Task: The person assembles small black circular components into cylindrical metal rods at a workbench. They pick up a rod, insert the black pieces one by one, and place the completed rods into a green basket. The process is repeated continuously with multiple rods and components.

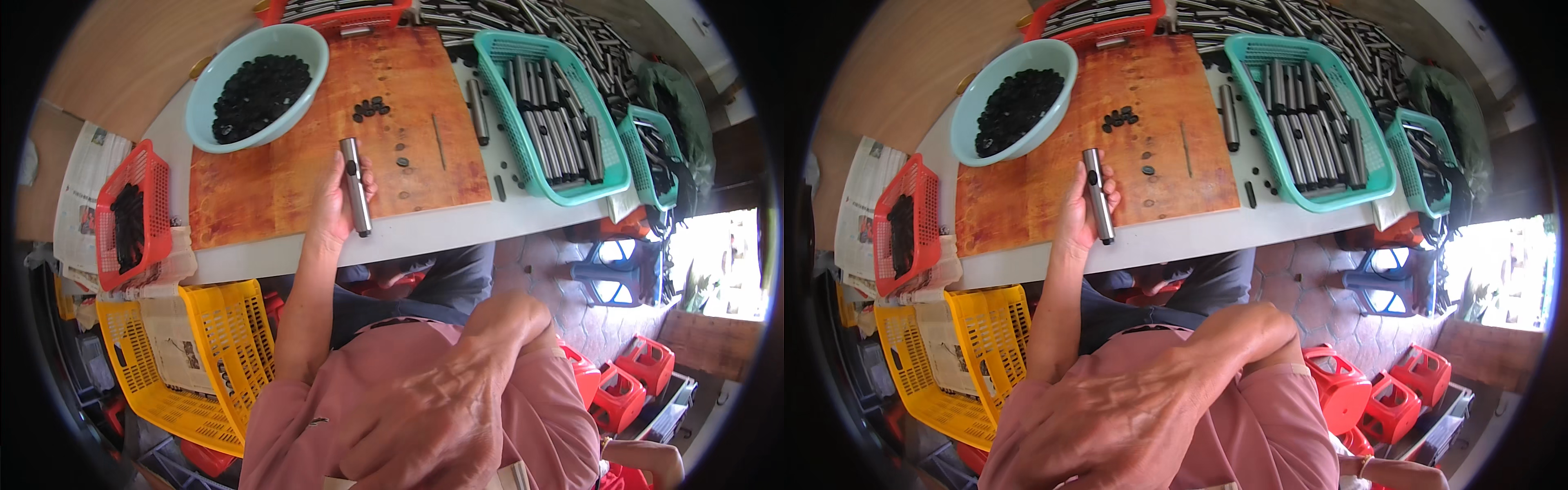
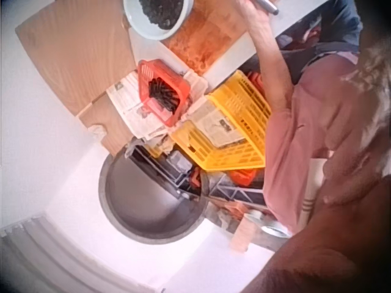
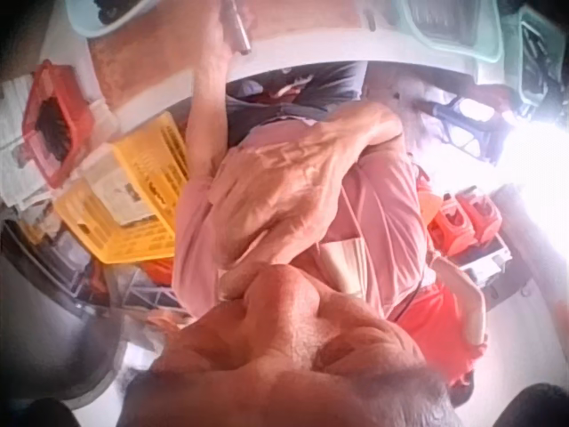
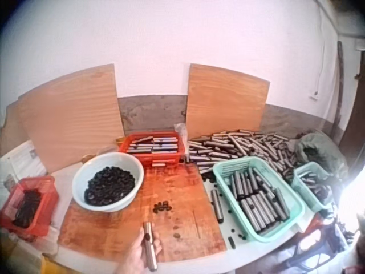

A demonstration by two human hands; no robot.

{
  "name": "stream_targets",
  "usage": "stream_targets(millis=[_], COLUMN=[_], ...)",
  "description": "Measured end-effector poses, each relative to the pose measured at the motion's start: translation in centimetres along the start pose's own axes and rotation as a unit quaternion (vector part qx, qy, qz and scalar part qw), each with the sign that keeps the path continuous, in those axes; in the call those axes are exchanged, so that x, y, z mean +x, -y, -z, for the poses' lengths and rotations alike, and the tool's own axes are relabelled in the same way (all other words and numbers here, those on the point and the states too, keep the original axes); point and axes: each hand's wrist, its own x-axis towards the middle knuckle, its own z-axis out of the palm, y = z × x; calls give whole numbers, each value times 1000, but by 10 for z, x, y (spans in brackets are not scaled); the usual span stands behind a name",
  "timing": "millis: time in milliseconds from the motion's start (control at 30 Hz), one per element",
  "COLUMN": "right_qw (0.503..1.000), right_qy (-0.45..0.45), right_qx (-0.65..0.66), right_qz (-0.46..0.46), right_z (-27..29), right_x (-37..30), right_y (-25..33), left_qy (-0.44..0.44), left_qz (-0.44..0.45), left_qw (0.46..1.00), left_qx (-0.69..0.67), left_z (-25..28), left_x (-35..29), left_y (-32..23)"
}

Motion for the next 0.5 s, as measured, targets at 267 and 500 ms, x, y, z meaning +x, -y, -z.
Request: stream_targets(millis=[267,500], right_qw=[988,679], right_qy=[-55,-135], right_qx=[-24,-498], right_qz=[-142,-522], right_z=[11,68], right_x=[-1,-110], right_y=[15,-53], left_qy=[9,29], left_qz=[17,51], left_qw=[1000,998], left_qx=[-18,-7], left_z=[-3,1], left_x=[-2,0], left_y=[-3,-5])
